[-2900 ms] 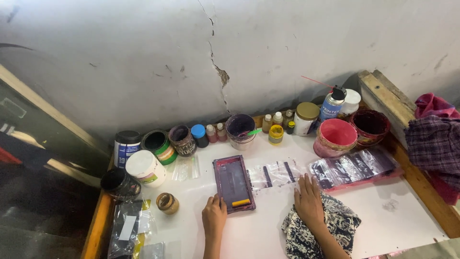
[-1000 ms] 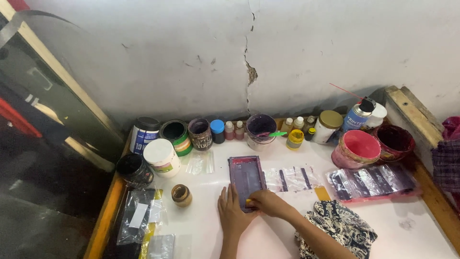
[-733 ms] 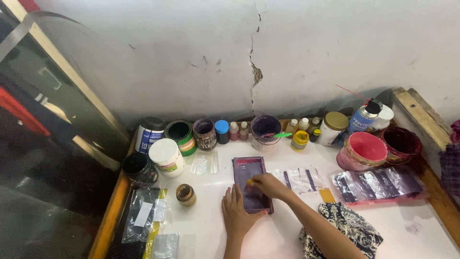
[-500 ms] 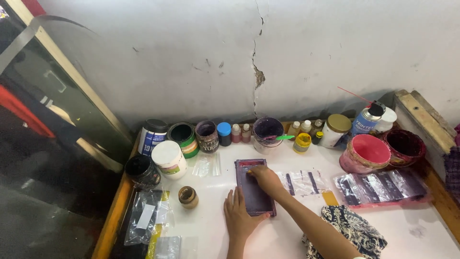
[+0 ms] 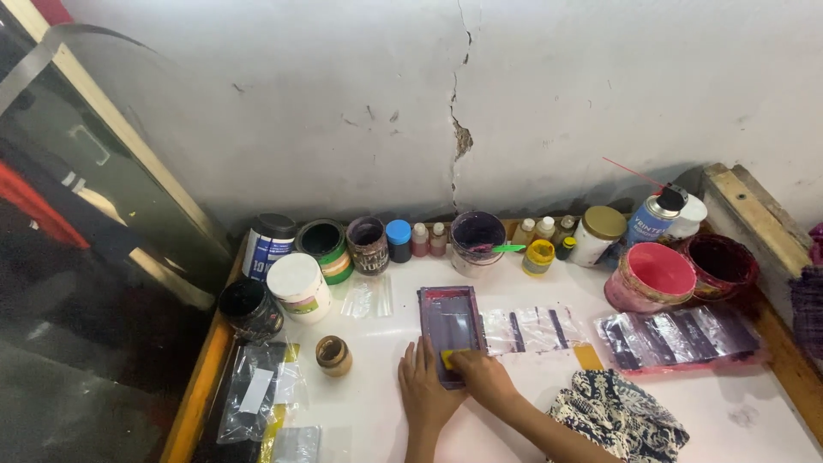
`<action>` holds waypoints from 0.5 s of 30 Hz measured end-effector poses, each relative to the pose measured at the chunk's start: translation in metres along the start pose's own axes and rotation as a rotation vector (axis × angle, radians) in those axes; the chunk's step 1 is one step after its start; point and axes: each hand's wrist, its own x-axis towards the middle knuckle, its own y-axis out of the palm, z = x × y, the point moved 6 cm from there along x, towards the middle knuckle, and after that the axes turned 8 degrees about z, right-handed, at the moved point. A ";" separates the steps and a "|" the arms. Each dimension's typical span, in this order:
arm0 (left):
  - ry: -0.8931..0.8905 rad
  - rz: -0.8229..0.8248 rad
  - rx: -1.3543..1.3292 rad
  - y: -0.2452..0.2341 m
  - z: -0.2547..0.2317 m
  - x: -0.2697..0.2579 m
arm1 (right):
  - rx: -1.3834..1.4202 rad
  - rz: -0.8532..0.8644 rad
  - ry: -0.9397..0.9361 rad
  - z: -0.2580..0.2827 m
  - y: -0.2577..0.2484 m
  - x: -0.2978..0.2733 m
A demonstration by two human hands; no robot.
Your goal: The person uses a yellow squeegee to spread purple ink across a screen printing frame. They then wipe the white work surface with a patterned cloth. Finally, they stir a container of dark purple ink with a green-handled tool.
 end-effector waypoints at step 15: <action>-0.047 0.034 0.004 -0.009 -0.006 0.001 | 0.173 0.017 0.257 -0.035 -0.066 0.096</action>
